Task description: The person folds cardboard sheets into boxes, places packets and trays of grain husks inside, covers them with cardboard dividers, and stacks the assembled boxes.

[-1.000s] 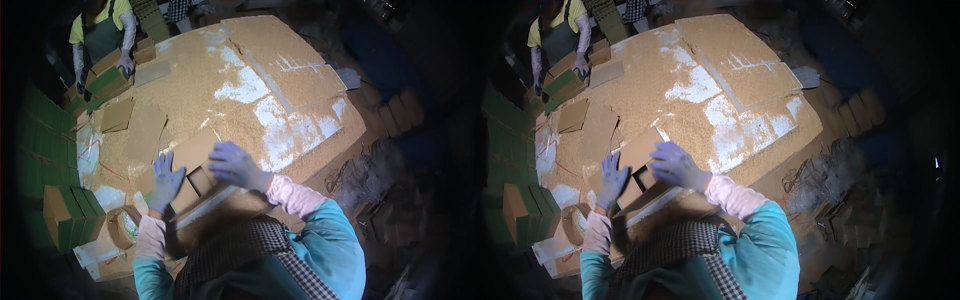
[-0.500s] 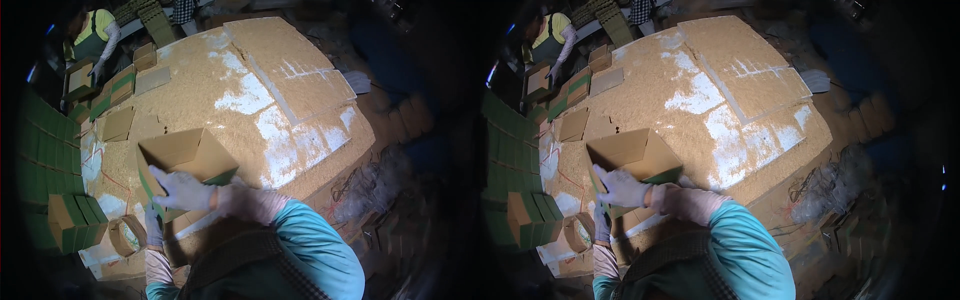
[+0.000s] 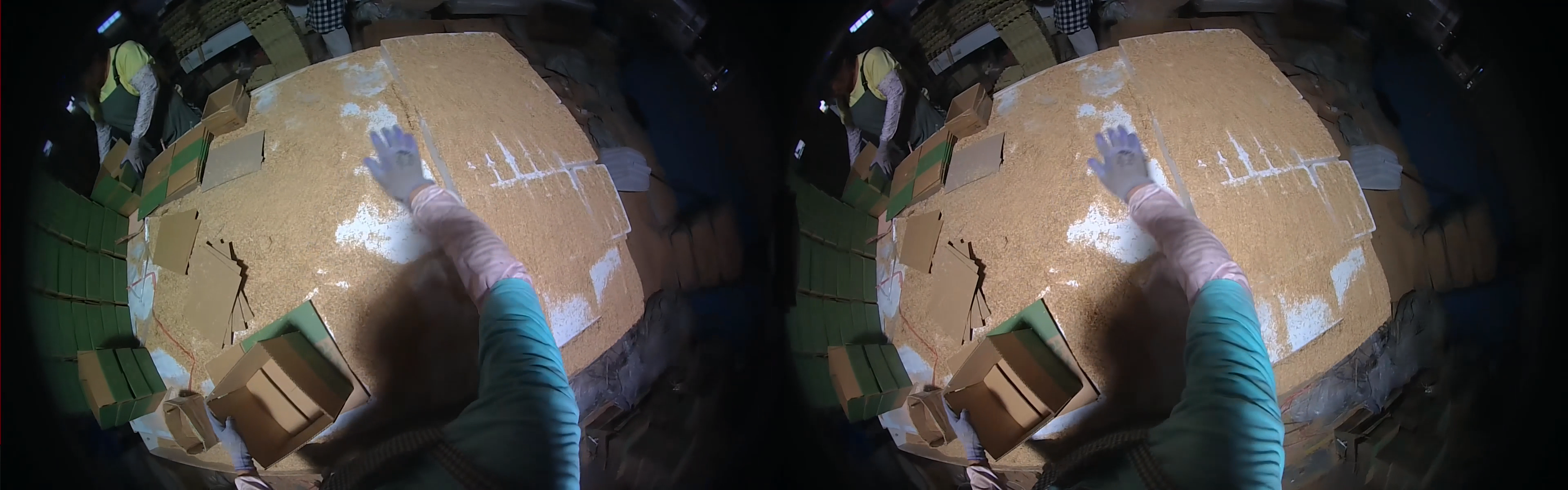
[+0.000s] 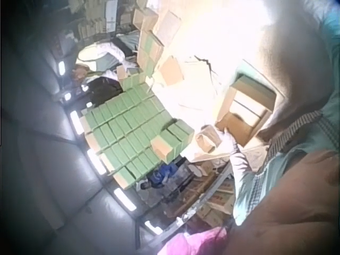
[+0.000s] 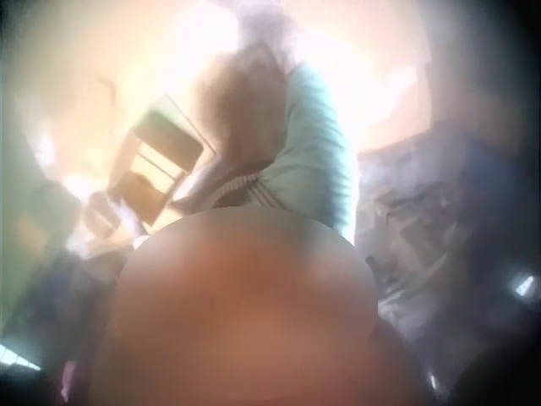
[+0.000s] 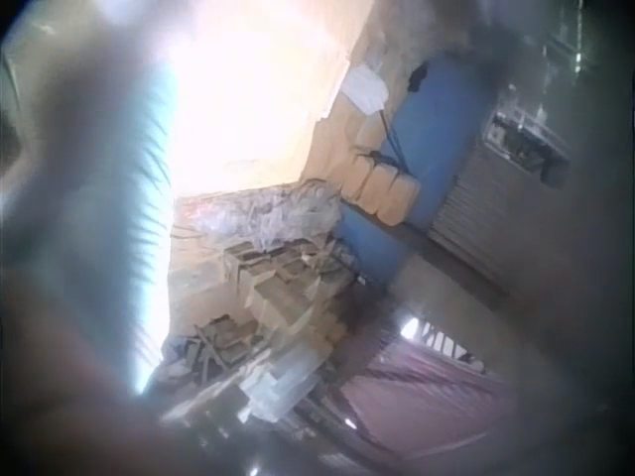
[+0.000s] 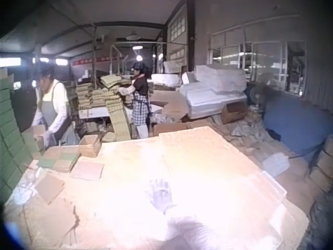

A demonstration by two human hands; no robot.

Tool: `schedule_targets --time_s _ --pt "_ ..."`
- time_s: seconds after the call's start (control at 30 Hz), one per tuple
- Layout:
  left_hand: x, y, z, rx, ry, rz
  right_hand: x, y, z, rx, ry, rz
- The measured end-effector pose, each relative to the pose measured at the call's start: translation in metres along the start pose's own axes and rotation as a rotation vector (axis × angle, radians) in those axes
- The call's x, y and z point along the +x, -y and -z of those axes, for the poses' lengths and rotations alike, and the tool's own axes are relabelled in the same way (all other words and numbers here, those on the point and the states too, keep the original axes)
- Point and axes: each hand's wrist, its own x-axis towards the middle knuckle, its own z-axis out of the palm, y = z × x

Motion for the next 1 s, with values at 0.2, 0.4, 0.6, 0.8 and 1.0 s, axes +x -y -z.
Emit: schedule_targets --time_s 0.2,0.4,0.6,0.8,1.0 --pt "0.017 0.019 0.012 0.013 0.042 -0.036 -0.009 -0.190 0.019 -0.279 0.426 -0.424" --pt "-0.015 0.024 0.040 0.157 -0.116 -0.033 -0.193 -0.141 0.118 -0.223 0.448 -0.553" --pt "0.018 -0.016 -0.034 0.022 0.066 -0.073 -0.431 -0.168 0.104 -0.270 0.428 -1.183" --pt "-0.014 -0.031 -0.020 -0.016 0.005 -0.161 -0.290 -0.058 0.100 1.000 -0.715 -1.494" --pt "-0.015 -0.043 -0.021 0.238 -0.034 -0.061 -0.263 0.049 0.200 1.261 -0.767 -1.269"
